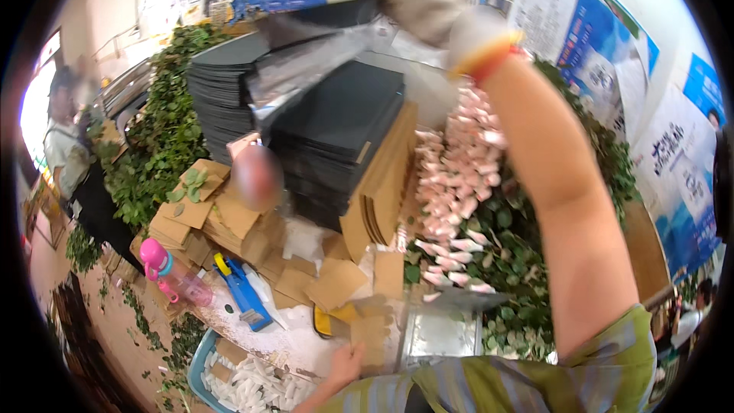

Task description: The person packages roses by placing them into a protective black sleeve, arranging them carefully, and inserting a cardboard divider.

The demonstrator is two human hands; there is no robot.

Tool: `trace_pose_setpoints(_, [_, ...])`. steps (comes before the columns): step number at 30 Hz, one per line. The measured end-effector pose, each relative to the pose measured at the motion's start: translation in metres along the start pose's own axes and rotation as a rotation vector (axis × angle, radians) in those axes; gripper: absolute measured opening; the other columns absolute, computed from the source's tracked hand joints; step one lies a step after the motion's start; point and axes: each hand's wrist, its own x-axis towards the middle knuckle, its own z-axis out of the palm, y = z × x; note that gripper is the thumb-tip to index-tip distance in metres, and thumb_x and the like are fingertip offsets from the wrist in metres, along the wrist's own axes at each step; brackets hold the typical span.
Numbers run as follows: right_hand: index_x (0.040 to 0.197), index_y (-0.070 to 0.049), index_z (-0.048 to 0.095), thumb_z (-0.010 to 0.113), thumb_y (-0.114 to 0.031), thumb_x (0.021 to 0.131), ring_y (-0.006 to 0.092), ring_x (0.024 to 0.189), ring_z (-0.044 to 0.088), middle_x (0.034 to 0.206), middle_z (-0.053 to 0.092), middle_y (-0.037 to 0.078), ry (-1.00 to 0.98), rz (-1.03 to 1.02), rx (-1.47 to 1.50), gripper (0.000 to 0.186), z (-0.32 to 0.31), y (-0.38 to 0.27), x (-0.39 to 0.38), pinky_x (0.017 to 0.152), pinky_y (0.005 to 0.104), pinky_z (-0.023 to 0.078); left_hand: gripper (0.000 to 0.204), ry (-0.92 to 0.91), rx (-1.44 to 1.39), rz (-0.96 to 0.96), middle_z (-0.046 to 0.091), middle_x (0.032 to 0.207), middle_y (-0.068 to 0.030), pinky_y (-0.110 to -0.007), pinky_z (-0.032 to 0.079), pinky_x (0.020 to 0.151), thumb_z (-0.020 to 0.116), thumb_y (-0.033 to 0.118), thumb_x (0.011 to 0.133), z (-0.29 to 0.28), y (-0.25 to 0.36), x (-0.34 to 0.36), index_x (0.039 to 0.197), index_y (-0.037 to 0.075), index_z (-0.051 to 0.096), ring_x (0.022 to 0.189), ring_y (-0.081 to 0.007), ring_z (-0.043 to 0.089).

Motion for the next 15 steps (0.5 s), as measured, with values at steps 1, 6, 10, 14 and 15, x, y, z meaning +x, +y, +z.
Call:
trace_pose_setpoints(1, [0.106,-0.007,0.069,0.061,-0.011,0.088,0.0307,0.093,0.067,0.101,0.070,0.016,0.269,0.061,-0.024,0.020,-0.037,0.022,-0.040,0.081,0.0392,0.053,0.044,-0.003,0.000,0.027,0.066,0.078,-0.0262,-0.048,0.050,0.068,0.057,0.039,0.094,-0.001,0.011,0.002,0.086,-0.003,0.066,0.078,-0.0417,0.066])
trace_pose_setpoints(6, [0.112,-0.009,0.069,0.060,-0.008,0.087,0.0290,0.107,0.065,0.115,0.067,0.013,0.273,-0.071,-0.160,0.027,-0.187,0.013,-0.269,0.094,0.0389,0.050,0.035,0.405,-0.179,0.331,0.062,0.111,-0.0191,-0.039,0.048,0.085,0.047,0.027,0.103,-0.091,0.015,0.079,0.119,-0.003,0.055,0.096,-0.0275,0.061])
trace_pose_setpoints(10, [0.111,-0.015,0.071,0.070,-0.012,0.077,0.0331,0.111,0.062,0.117,0.067,0.012,-0.621,0.100,0.250,0.034,-0.220,-0.052,-0.377,0.102,0.0451,0.047,0.035,0.713,-0.240,0.830,0.062,0.120,-0.0155,-0.037,0.048,0.090,0.041,0.023,0.107,-0.117,0.169,0.073,0.122,-0.005,0.057,0.104,-0.0217,0.058])
trace_pose_setpoints(14, [0.131,-0.004,0.059,0.058,-0.018,0.094,0.0282,0.122,0.058,0.132,0.059,0.020,-1.390,0.391,1.082,0.039,-0.199,-0.059,-0.423,0.105,0.0339,0.046,0.036,-0.767,0.039,1.056,0.064,0.126,-0.0150,-0.035,0.048,0.095,0.061,0.006,0.089,0.019,0.247,0.058,0.125,0.006,0.063,0.114,-0.0277,0.061])
trace_pose_setpoints(15, [0.140,-0.002,0.050,0.050,-0.021,0.099,0.0228,0.124,0.057,0.139,0.055,0.018,-1.206,0.372,1.414,0.045,-0.184,-0.054,-0.452,0.106,0.0280,0.043,0.033,-1.032,0.176,0.683,0.065,0.124,-0.0146,-0.035,0.048,0.095,0.059,0.012,0.094,0.042,0.225,0.059,0.128,0.010,0.062,0.114,-0.0260,0.062])
